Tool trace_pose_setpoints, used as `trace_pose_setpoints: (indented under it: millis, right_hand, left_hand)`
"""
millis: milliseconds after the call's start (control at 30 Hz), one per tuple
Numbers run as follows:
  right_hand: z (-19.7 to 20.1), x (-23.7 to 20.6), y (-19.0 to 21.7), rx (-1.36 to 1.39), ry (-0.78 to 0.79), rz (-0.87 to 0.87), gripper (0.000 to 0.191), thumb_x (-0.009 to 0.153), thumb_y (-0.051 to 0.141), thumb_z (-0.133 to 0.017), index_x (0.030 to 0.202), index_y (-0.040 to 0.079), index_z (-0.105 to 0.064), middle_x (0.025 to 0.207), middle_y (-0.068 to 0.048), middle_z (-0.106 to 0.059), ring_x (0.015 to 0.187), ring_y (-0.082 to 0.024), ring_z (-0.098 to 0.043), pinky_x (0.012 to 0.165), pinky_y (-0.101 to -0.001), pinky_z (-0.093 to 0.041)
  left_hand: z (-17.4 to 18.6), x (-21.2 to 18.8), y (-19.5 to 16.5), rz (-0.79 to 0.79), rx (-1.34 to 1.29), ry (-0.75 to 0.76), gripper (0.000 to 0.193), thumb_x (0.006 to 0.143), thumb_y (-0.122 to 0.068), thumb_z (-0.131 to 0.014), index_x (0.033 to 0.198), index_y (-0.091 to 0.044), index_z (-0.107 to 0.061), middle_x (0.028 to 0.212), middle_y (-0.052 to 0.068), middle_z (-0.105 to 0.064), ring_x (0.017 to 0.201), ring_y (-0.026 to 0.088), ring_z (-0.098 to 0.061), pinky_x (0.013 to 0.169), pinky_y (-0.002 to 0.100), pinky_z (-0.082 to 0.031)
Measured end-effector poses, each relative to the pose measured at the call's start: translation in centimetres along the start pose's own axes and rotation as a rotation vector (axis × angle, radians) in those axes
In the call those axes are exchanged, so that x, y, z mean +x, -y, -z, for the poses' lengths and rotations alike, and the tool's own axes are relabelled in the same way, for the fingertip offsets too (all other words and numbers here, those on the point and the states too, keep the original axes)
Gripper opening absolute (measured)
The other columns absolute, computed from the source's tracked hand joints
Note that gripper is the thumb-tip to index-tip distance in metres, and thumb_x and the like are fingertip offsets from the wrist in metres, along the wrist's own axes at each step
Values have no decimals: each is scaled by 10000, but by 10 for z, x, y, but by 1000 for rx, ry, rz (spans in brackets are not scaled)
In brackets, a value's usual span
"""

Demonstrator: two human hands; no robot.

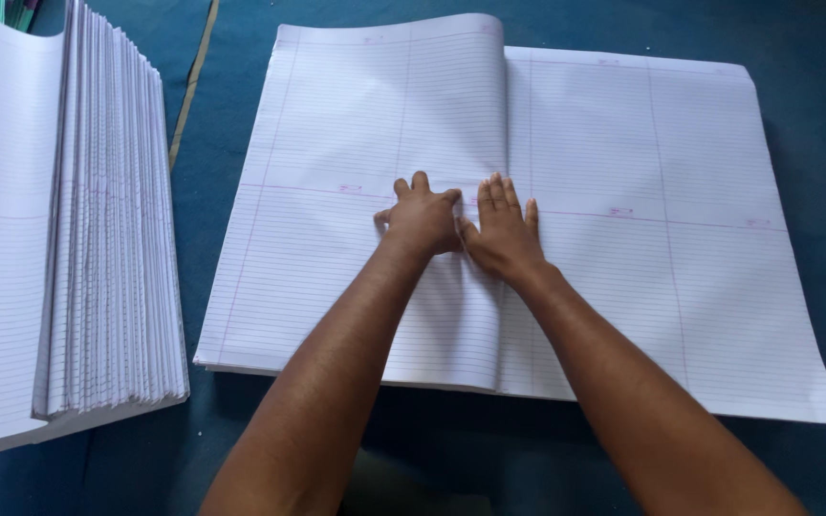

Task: The person folds large sheets of lined paper in half and presses the crease with a wooden block. They repeat this process for multiple sheets, stacking the folded papers to the side.

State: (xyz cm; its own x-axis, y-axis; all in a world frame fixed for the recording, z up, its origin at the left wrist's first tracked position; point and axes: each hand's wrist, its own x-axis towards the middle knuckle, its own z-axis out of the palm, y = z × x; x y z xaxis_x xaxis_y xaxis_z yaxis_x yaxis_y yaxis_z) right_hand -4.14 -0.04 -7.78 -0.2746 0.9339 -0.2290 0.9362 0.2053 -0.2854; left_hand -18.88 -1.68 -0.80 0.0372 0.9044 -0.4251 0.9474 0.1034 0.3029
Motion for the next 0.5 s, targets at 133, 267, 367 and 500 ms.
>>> trace_pose_setpoints:
  millis: [133, 267, 367, 500]
  right_hand:
    - [6, -7, -15, 112, -66, 114, 738, 1014, 516, -374, 1584, 65, -247, 1689, -128, -178, 1570, -243, -101, 1255, -505, -66]
    - [12, -20, -41, 64, -79, 183, 712, 1009, 490, -415, 1560, 52, -313, 1656, -144, -265, 1554, -252, -175, 1250, -482, -134]
    - [19, -31, -69, -58, -62, 156, 698, 1015, 484, -417, 1556, 55, -314, 1648, -138, -283, 1547, -255, -193, 1243, -484, -152]
    - [33, -48, -118, -167, -85, 66, 690, 1002, 470, -449, 1539, 49, -351, 1636, -137, -308, 1529, -266, -226, 1227, -469, -174]
  left_hand:
    - [3, 2, 4, 28, 12, -2, 857, 750, -352, -871, 1499, -383, -456, 1558, 124, -296, 1470, 392, -250, 1039, 741, -431]
    - [7, 6, 11, 52, 22, 12, 908, 732, -349, -890, 1511, -388, -425, 1584, 127, -266, 1488, 407, -221, 1014, 726, -468]
    - [9, 11, 17, 66, 22, 27, 923, 734, -332, -891, 1520, -385, -410, 1618, 135, -226, 1505, 417, -193, 1017, 719, -470]
    - [9, 21, 25, 70, 22, 30, 945, 756, -313, -884, 1540, -375, -361, 1650, 169, -139, 1514, 450, -129, 1027, 722, -449]
